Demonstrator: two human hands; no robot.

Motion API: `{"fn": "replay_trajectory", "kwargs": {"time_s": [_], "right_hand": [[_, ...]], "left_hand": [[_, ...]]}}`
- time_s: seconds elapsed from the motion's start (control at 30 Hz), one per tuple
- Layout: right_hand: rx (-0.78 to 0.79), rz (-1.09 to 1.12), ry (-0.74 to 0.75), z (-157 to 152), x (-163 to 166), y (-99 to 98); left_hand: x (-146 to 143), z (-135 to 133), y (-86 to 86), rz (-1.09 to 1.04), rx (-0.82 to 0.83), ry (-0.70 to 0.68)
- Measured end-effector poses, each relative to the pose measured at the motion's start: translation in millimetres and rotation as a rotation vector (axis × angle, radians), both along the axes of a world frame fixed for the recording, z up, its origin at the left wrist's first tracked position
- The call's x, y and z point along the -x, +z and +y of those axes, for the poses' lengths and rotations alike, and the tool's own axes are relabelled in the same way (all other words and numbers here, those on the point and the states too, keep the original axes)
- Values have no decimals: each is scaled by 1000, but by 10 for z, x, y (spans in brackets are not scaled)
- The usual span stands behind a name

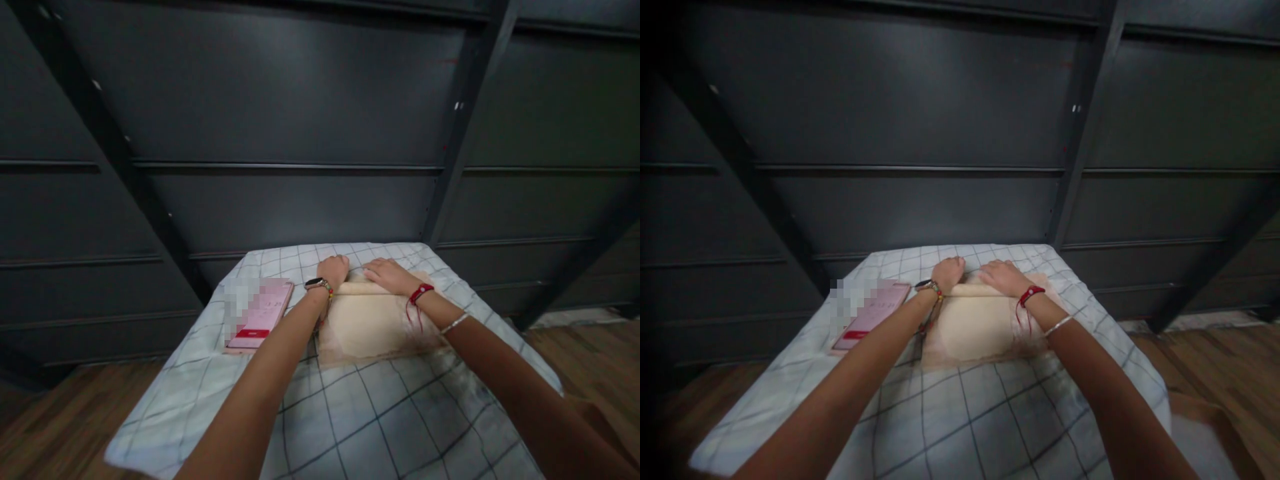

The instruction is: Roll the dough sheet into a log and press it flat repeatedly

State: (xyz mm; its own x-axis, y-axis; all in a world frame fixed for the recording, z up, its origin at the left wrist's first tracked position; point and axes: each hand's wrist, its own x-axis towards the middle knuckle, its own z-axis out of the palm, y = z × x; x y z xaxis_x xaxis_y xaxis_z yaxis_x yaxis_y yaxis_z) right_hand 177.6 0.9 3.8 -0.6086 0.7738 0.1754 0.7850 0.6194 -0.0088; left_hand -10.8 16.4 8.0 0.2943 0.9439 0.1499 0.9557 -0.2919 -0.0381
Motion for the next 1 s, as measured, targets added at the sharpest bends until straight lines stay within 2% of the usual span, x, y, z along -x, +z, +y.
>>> {"fn": "replay_trajectory", "kwargs": {"time_s": [0.13, 0.3, 0.53, 0.67, 0.8, 0.9, 1.0], "right_hand": [[24, -16, -34, 99, 1, -18], [52, 32, 9, -48, -32, -131], [-13, 88, -13, -601, -35, -167], [-46, 64, -40, -1044, -10, -171], [-99, 117, -36, -1481, -16, -153], [-107, 161, 23, -1671, -56, -129], [-87, 177, 37, -1648, -103, -131]], "left_hand": [[-23, 79, -5, -18, 68, 69], [7, -147, 3, -12, 142, 3], [-10, -670, -19, -17, 123, -47], [43, -1101, -54, -30, 51, -161], [185, -1527, -95, -17, 51, -275], [299, -1642, -147, -40, 46, -366], [341, -1530, -202, -80, -8, -391]]}}
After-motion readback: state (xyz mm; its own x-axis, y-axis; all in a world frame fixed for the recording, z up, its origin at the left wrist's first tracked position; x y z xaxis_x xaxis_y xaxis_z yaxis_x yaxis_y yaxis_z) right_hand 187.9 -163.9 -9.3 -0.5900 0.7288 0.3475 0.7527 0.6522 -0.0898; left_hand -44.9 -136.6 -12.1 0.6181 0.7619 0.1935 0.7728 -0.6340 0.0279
